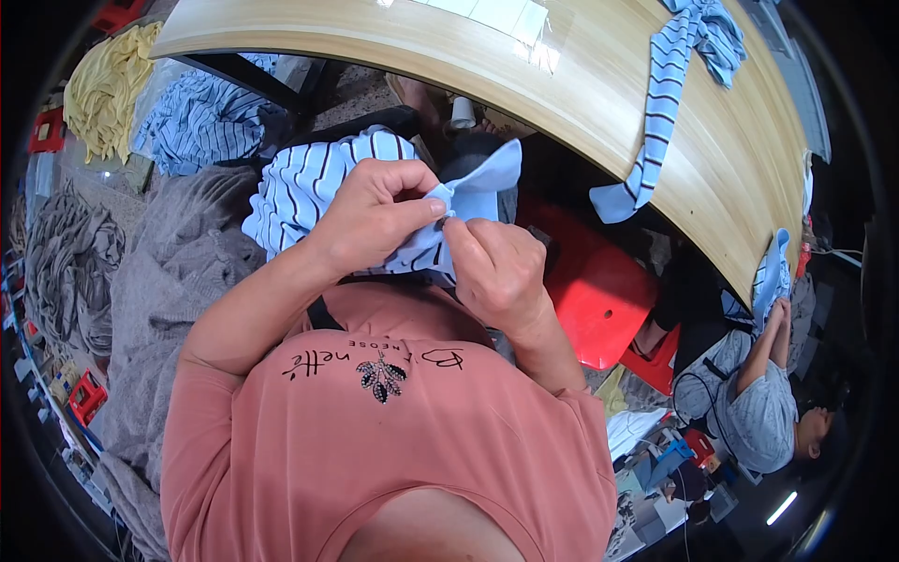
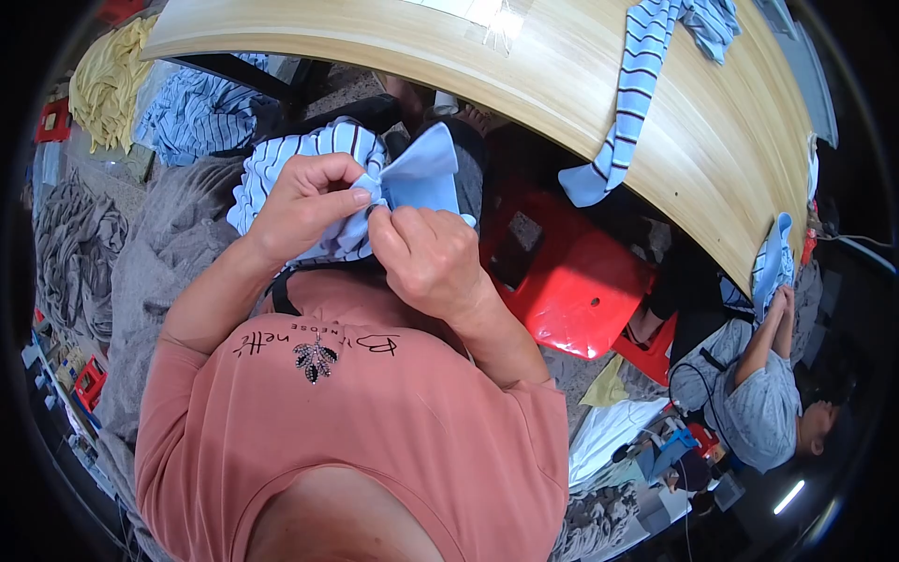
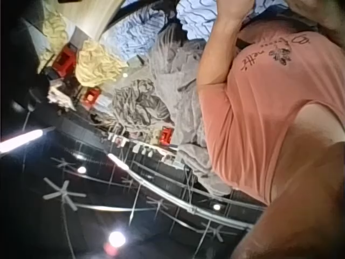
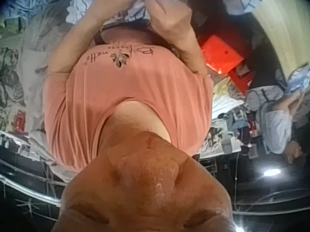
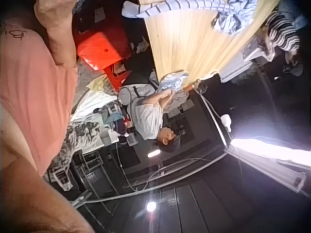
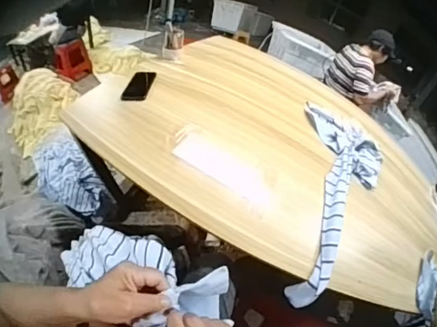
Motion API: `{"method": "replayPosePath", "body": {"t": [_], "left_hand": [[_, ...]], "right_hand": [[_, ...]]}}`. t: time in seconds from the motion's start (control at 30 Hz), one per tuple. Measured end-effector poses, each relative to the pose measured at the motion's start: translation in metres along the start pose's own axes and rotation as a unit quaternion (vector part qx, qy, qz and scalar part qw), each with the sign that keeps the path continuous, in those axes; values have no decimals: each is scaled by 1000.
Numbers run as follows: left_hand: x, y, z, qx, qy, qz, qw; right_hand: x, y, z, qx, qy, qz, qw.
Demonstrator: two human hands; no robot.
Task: Folding and inspecting striped garments on a wooden table.
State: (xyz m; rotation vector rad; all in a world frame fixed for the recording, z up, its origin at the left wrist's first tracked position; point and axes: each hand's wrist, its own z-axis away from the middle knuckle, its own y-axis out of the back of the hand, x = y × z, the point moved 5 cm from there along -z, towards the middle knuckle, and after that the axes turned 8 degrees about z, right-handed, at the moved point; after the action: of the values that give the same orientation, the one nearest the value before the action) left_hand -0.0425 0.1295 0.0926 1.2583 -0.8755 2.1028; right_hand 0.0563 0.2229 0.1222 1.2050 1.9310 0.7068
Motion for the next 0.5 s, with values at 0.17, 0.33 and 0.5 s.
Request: {"method": "replayPosePath", "body": {"t": [0.17, 0.33, 0.5], "left_hand": [[1, -3, 0, 10, -77, -86, 993], [3, -5, 1, -27, -26, -72, 997], [0, 1, 1, -47, -10, -68, 997]], "right_hand": [[-2, -4, 1, -31, -9, 12, 999], [-4, -2, 5, 16, 2, 32, 999], [-1, -3, 3, 18, 15, 32, 999]]}}
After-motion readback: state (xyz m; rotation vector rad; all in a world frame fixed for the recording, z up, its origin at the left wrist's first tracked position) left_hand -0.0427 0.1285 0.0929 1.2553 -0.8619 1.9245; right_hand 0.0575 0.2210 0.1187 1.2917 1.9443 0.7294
